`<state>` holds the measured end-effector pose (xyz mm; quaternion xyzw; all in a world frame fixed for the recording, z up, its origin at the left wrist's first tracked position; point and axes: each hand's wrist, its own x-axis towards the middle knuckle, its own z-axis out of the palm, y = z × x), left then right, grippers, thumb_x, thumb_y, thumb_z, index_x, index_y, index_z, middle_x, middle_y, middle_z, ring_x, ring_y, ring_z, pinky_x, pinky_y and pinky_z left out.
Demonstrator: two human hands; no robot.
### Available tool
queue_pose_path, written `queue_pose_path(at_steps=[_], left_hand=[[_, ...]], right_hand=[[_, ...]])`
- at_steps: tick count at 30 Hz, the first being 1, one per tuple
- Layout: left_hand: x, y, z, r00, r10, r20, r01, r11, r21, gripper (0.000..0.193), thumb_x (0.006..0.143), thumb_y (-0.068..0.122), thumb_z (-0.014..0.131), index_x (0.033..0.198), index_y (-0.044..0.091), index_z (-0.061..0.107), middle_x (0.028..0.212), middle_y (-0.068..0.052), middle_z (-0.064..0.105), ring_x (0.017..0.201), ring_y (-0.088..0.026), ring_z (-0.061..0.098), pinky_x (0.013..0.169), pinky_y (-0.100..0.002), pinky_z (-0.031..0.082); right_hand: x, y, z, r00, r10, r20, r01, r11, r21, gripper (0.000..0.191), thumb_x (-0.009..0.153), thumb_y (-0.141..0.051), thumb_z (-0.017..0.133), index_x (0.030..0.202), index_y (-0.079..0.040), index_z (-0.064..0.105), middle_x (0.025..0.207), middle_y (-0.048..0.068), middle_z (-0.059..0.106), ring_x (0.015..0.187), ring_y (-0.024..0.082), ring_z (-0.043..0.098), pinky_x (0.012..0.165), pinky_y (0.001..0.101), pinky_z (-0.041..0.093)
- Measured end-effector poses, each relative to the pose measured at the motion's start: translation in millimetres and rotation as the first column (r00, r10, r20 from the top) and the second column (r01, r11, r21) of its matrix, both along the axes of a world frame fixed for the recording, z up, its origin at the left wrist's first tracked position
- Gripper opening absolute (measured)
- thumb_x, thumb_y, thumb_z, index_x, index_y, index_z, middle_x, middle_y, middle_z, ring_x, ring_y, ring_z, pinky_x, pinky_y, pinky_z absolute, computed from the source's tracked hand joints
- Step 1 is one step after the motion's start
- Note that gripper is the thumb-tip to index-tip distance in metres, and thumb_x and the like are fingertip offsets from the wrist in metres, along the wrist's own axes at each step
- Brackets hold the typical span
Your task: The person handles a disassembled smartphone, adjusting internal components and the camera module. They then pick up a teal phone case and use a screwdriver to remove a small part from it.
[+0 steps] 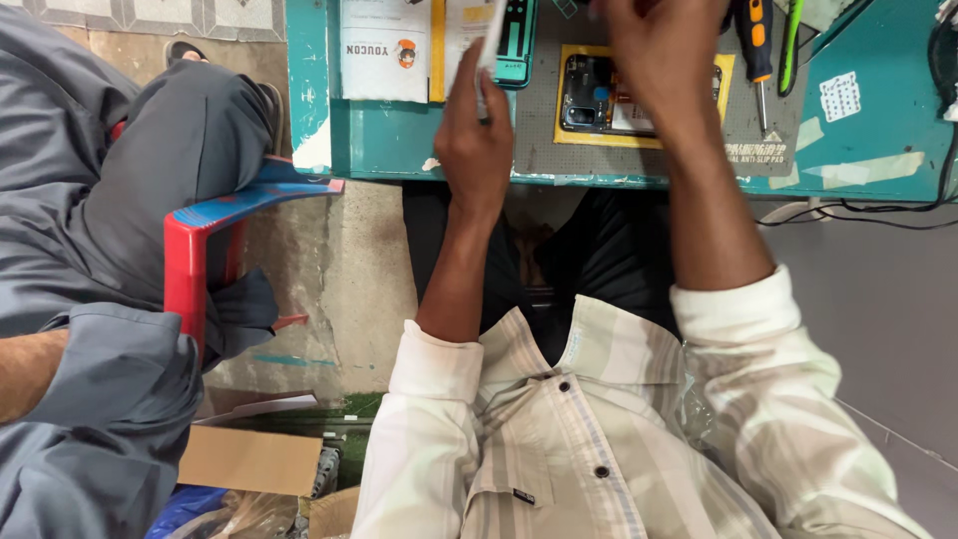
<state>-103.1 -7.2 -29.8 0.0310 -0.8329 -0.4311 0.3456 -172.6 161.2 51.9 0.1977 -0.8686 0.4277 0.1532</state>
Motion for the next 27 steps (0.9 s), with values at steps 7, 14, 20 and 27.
queue_pose_path(at_steps=[7,14,20,27], left_hand=[[8,1,1,0.993,-0.006,-0.119,0.05,0.927,0.371,0.026,0.112,0.004,0.053,0.138,-0.001,0.053,0.129,-0.016,0.069,0.117,-0.015,0.071,0.09,-0.027,0.064],[5,2,-1,0.997,0.012,-0.077,0.034,0.824,0.565,0.019,0.111,0.003,0.054,0.129,-0.004,0.054,0.127,-0.018,0.069,0.112,-0.014,0.071,0.087,-0.024,0.06],[7,-1,-3,0.999,0.014,-0.037,0.009,0.83,0.557,0.018,0.111,0.002,0.053,0.127,-0.005,0.056,0.129,-0.02,0.068,0.11,-0.015,0.071,0.088,-0.025,0.06],[8,-3,-3,0.997,-0.001,-0.082,0.039,0.889,0.456,0.02,0.112,0.0,0.05,0.13,-0.003,0.059,0.143,-0.022,0.06,0.129,-0.024,0.066,0.11,-0.034,0.06]], right_hand=[[2,-29,-18,0.996,-0.055,0.069,0.034,0.959,0.28,0.019,0.1,-0.018,0.076,0.092,-0.002,0.079,0.074,0.015,0.074,0.063,0.031,0.07,0.064,0.0457,0.054],[-3,-50,-19,0.99,-0.11,0.086,0.086,0.965,0.249,0.016,0.092,-0.02,0.077,0.088,-0.004,0.079,0.08,0.017,0.075,0.073,0.036,0.073,0.071,0.0473,0.057],[-4,-58,-18,0.973,-0.129,0.191,0.112,0.989,0.1,0.021,0.088,-0.017,0.082,0.095,0.0,0.074,0.082,0.014,0.078,0.075,0.028,0.077,0.066,0.0404,0.059],[-8,-34,-20,0.992,-0.122,0.037,0.122,0.992,-0.018,0.024,0.093,-0.008,0.083,0.112,0.003,0.073,0.084,0.015,0.078,0.073,0.022,0.079,0.062,0.0312,0.061]])
